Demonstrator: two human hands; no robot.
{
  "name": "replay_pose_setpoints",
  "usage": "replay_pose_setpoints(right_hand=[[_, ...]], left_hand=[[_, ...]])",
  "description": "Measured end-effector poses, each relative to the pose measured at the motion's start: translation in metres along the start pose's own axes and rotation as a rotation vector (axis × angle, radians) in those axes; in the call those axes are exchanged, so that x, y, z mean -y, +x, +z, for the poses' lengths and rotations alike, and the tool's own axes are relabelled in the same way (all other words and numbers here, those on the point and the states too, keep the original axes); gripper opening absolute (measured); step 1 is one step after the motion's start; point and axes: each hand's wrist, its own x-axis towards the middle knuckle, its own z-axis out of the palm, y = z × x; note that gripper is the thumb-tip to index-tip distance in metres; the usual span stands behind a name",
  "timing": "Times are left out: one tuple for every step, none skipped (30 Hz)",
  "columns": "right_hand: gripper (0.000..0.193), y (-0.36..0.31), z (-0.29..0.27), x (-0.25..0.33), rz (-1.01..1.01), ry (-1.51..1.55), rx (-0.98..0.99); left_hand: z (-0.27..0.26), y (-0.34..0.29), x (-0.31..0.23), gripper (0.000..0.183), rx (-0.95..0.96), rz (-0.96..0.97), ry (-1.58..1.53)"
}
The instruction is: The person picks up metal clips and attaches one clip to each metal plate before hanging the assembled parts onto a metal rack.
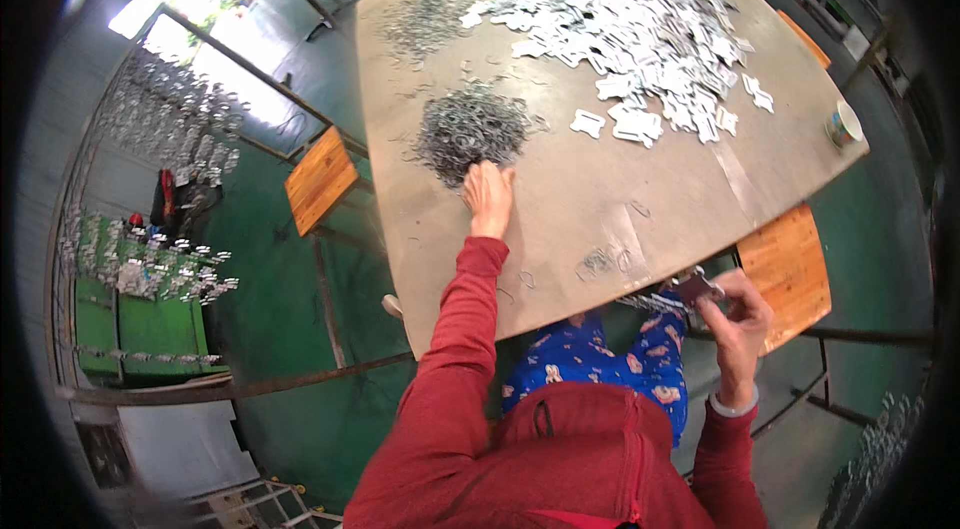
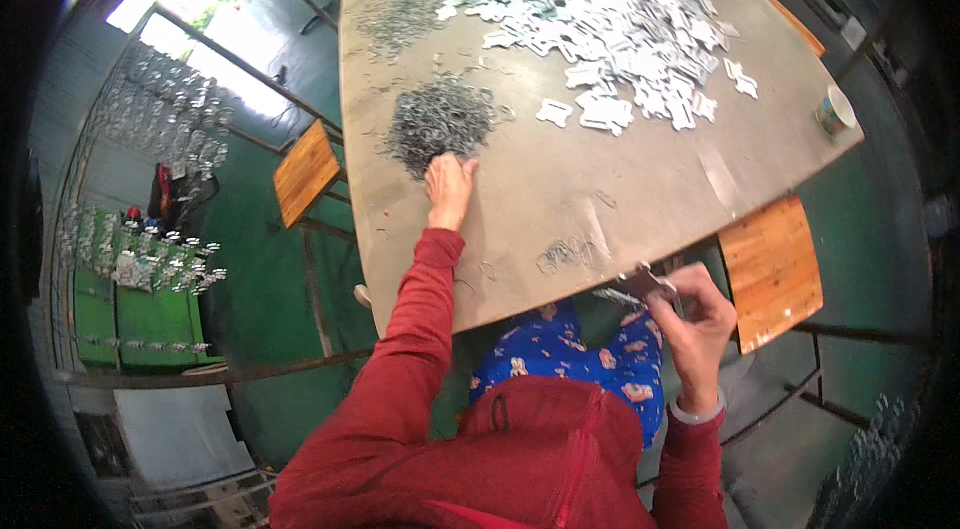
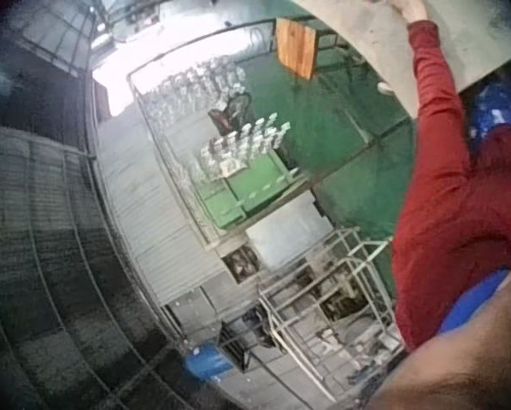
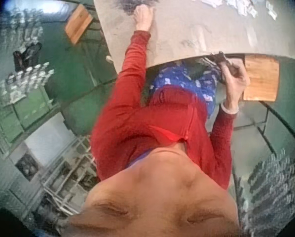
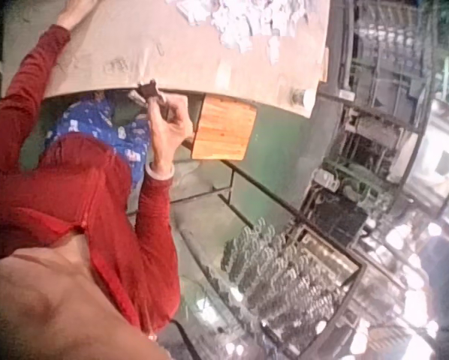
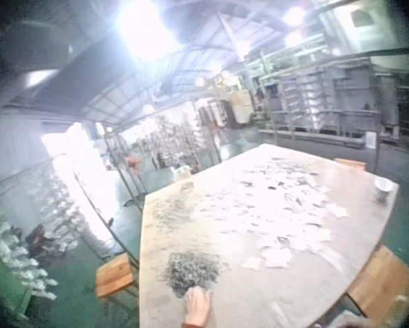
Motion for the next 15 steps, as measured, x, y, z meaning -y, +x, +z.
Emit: replay_pose_setpoints(right_hand=[[0.014,0.001,-0.001,0.000,-0.005,-0.045,-0.019],[0.011,0.004,0.001,-0.002,0.007,-0.011,-0.030],[0.010,0.004,-0.001,-0.002,0.046,-0.031,-0.027],[0.011,0.002,-0.007,-0.001,0.120,-0.198,-0.036],[0.013,0.001,-0.008,-0.002,0.082,-0.058,0.011],[0.013,0.001,-0.009,-0.002,0.051,-0.013,0.017],[0.013,0.002,-0.010,-0.003,0.063,-0.019,0.019],[0.013,0.002,-0.011,-0.003,0.053,-0.015,0.018],[0.013,0.004,-0.011,-0.003,0.034,-0.014,0.024],[0.014,0.003,-0.012,-0.003,0.022,0.005,0.017],[0.014,0.004,-0.012,-0.002,0.000,0.024,0.014],[0.014,0.004,-0.012,-0.002,-0.034,0.045,0.015],[0.013,0.004,-0.013,-0.001,-0.033,0.043,-0.009],[0.012,0.004,-0.014,0.000,-0.041,0.045,-0.029],[0.012,0.004,-0.015,0.001,-0.033,0.047,-0.060]], left_hand=[[0.004,0.005,0.001,0.029,-0.021,0.093,0.073],[0.007,0.011,-0.003,0.023,-0.022,0.066,0.124],[0.008,0.013,-0.006,0.020,-0.091,0.142,0.188],[0.008,0.016,-0.009,0.016,-0.094,0.117,0.178],[0.005,0.021,-0.011,0.016,-0.008,0.126,0.144],[0.003,0.020,-0.011,0.018,-0.011,0.176,0.162],[0.000,0.025,-0.010,0.027,0.109,0.159,0.162],[-0.005,0.025,-0.007,0.028,0.157,0.190,0.165],[-0.008,0.029,-0.001,0.027,0.192,0.205,0.190],[-0.013,0.029,0.006,0.026,0.200,0.185,0.165],[-0.018,0.029,0.014,0.026,0.187,0.185,0.124],[-0.024,0.029,0.023,0.025,0.164,0.189,0.148],[-0.030,0.028,0.031,0.025,0.140,0.192,0.171],[-0.036,0.029,0.038,0.025,0.143,0.218,0.202],[-0.041,0.028,0.043,0.025,0.126,0.247,0.230]])
